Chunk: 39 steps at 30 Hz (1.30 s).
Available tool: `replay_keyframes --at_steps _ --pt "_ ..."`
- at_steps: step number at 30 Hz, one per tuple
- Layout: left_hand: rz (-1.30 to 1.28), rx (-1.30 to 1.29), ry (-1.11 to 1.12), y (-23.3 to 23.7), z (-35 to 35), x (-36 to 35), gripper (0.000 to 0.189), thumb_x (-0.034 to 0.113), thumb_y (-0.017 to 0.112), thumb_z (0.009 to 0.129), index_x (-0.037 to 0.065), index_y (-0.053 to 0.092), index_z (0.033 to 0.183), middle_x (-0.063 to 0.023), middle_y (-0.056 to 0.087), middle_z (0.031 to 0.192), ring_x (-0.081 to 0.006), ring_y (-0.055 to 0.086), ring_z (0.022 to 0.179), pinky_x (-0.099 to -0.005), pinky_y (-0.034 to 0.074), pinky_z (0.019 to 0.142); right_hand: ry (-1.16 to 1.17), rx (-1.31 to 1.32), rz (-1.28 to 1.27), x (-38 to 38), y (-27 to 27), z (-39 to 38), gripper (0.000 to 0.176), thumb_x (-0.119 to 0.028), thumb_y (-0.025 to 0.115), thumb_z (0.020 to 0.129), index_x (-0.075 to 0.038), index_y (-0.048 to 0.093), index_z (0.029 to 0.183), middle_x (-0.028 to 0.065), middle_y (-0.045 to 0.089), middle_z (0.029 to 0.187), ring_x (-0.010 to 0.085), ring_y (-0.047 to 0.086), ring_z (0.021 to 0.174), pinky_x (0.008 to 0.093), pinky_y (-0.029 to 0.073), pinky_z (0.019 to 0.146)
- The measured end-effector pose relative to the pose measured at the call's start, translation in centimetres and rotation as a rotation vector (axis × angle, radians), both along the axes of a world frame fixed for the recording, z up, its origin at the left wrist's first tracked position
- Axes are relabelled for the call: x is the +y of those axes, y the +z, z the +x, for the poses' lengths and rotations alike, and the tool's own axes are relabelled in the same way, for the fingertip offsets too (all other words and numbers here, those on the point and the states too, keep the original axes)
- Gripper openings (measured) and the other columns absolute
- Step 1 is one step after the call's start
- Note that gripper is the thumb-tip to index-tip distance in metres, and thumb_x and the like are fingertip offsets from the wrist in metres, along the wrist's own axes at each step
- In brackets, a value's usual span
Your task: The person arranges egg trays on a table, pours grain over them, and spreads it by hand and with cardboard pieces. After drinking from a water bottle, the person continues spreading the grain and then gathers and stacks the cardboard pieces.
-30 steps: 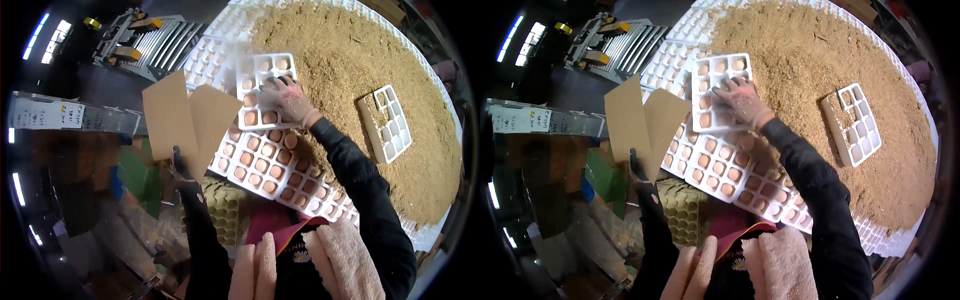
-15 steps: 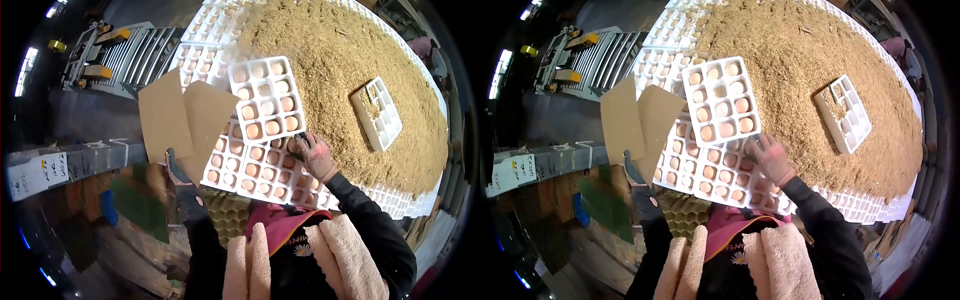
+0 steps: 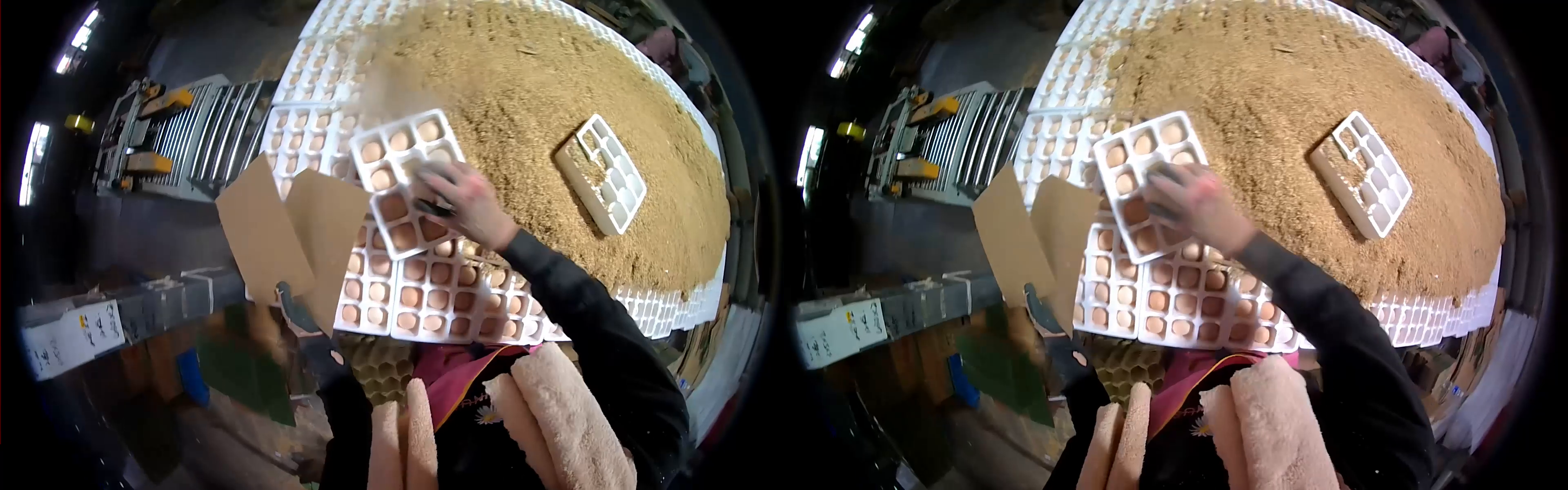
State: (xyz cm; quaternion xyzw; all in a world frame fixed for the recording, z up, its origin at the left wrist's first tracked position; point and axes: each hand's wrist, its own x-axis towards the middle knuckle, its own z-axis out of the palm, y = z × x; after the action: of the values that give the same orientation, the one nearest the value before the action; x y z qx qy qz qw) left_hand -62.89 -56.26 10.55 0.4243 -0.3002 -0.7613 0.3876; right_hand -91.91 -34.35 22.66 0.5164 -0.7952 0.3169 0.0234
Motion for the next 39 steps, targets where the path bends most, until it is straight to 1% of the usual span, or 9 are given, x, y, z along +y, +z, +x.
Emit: replay_keyframes --at_steps 7,14,23,27,30,33,36,37,39 --pt "-0.454 -0.304 -0.258 -3.6 -3.7 -0.7 0.042 0.029 0.050 0.096 0.004 0.047 0.129 -0.0093 0.052 0.126 -0.0225 0.049 0.114 -0.0350 0.039 0.100 -0.245 0.189 -0.001 6.1 -1.3 -5.3 0.053 -0.027 0.076 0.073 -0.010 0.055 0.119 0.0157 0.058 0.115 0.0315 0.055 0.110 0.0426 0.045 0.094" --pt "-0.061 0.029 -0.351 0.9 -13.6 5.0 0.034 0.025 0.049 0.097 0.001 0.051 0.121 -0.0110 0.056 0.119 -0.0226 0.055 0.106 -0.0359 0.046 0.089 -0.789 0.167 0.866 31.8 -1.7 -9.3 0.090 -0.041 0.079 0.065 -0.016 0.036 0.141 0.0190 0.032 0.143 0.0408 0.028 0.133 0.0531 0.025 0.107" --pt "0.019 0.007 -0.629 3.2 -17.0 8.3 0.051 0.042 0.047 0.096 0.000 0.048 0.124 -0.0158 0.055 0.120 -0.0292 0.057 0.106 -0.0407 0.049 0.087 -0.680 0.078 0.319 30.0 -2.5 -8.4 0.079 -0.030 0.076 0.070 -0.008 0.040 0.136 0.0189 0.052 0.122 0.0381 0.047 0.112 0.0449 0.041 0.096" --pt "0.179 0.031 -0.475 4.7 -16.7 9.4 0.054 0.043 0.048 0.095 -0.001 0.046 0.127 -0.0138 0.053 0.125 -0.0283 0.054 0.109 -0.0405 0.044 0.094 -0.588 -1.004 -0.537 26.7 4.6 -10.4 0.074 -0.031 0.074 0.078 -0.003 0.040 0.139 0.0121 0.054 0.128 0.0182 0.051 0.116 0.0296 0.040 0.100" --pt "0.049 -0.098 -0.307 0.5 -15.3 7.5 0.053 0.042 0.049 0.094 0.001 0.048 0.128 -0.0138 0.054 0.122 -0.0269 0.053 0.107 -0.0371 0.044 0.091 -0.340 -0.280 -0.518 27.0 0.1 -14.8 0.077 -0.019 0.079 0.072 -0.002 0.041 0.137 0.0094 0.055 0.127 0.0150 0.053 0.113 0.0290 0.043 0.097" --pt "0.048 0.058 -0.383 -3.1 -13.3 4.2 0.051 0.042 0.050 0.094 0.001 0.050 0.125 -0.0094 0.059 0.115 -0.0238 0.056 0.102 -0.0359 0.044 0.091 -0.420 -0.354 -0.476 26.0 -2.3 -15.9 0.072 -0.011 0.075 0.076 -0.002 0.039 0.138 0.0077 0.055 0.127 0.0143 0.054 0.113 0.0288 0.046 0.095" --pt "0.021 -0.012 -0.343 -3.6 -13.6 4.1 0.047 0.040 0.048 0.095 0.003 0.052 0.123 -0.0081 0.059 0.111 -0.0203 0.054 0.100 -0.0303 0.043 0.089 -0.074 -1.484 -1.280 22.3 -1.3 -14.9 0.051 -0.029 0.052 0.095 -0.005 0.038 0.139 0.0112 0.054 0.129 0.0233 0.057 0.114 0.0378 0.053 0.091" --pt "-0.180 -0.074 -0.340 -6.4 -13.1 3.1 0.046 0.038 0.048 0.096 0.002 0.051 0.123 -0.0080 0.058 0.113 -0.0196 0.053 0.102 -0.0304 0.042 0.090 -0.154 -1.504 -1.289 20.3 -1.5 -13.8 0.052 -0.037 0.045 0.097 -0.006 0.039 0.138 0.0121 0.054 0.129 0.0273 0.057 0.114 0.0416 0.054 0.088" --pt "-0.332 -0.106 -0.345 -8.7 -12.9 3.0 0.044 0.034 0.049 0.096 0.001 0.048 0.126 -0.0094 0.053 0.123 -0.0205 0.049 0.112 -0.0332 0.043 0.094 -0.329 -0.630 -0.668 16.1 -5.0 -10.8 0.055 -0.032 0.052 0.094 -0.004 0.038 0.139 0.0124 0.054 0.129 0.0234 0.053 0.118 0.0364 0.048 0.097"
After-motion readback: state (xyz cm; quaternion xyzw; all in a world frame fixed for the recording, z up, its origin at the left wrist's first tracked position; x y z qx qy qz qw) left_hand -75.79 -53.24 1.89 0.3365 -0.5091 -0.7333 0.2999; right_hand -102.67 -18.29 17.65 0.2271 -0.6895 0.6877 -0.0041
